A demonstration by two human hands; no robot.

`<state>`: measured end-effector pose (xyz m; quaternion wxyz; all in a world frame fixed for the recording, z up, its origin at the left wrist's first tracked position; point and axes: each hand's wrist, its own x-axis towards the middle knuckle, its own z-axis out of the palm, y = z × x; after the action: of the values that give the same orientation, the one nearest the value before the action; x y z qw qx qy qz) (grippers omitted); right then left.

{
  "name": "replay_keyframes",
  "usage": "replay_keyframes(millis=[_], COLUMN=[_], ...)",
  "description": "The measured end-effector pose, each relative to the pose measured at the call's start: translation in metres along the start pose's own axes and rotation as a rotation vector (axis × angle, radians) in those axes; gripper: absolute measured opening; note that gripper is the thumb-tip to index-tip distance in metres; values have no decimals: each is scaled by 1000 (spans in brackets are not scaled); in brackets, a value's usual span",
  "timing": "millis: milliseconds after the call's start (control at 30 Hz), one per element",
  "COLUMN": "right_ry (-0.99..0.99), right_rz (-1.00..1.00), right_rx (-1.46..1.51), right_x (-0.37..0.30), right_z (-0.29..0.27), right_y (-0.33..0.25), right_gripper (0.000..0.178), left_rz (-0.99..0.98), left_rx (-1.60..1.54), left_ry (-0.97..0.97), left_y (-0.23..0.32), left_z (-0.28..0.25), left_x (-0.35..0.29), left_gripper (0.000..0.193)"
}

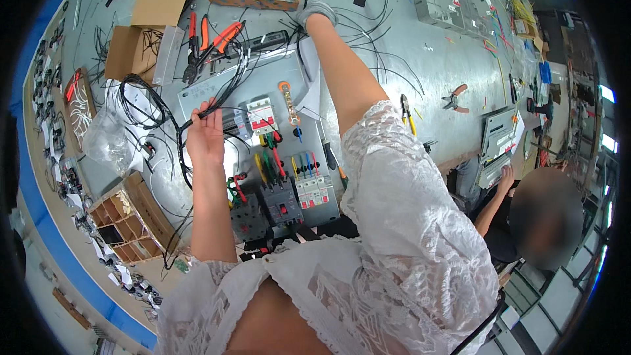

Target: The person strips insulation from black wires and inserts them into terminals on an electrical control panel. They use pliers and a screwdriver to secure the connections and organize the wires.

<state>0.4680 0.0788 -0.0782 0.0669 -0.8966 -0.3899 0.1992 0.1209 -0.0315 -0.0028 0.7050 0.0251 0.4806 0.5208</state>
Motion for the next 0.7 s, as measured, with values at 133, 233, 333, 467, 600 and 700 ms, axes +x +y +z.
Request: replay_keyframes(millis=[133, 233, 333, 467, 600, 700], right_ry=[-33, 31, 40, -340, -387, -435], right_rz=[54, 32, -308, -577, -826, -889], right_rx=[41, 432, 600, 522, -63, -212], right_x=[24, -3, -65, -183, -239, -235], right_z=[-11, -52, -101, -148, -126, -96], right_y=[34, 35, 8, -42, -89, -102], right_gripper=[47, 40, 26, 16, 16, 18], left_rz=[-41, -68, -84, -51, -72, -67], left_rx=[-13, -70, -116, -218, -532, -694], left_ry=[12, 63, 2, -68, -14, -117], left_y=[-8, -5, -7, -13, -9, 1], left_z=[7, 0, -29, -26, -9, -7], left_x=[3, 3, 16, 12, -4, -21], left_gripper=[21, 23, 22, 15, 20, 24])
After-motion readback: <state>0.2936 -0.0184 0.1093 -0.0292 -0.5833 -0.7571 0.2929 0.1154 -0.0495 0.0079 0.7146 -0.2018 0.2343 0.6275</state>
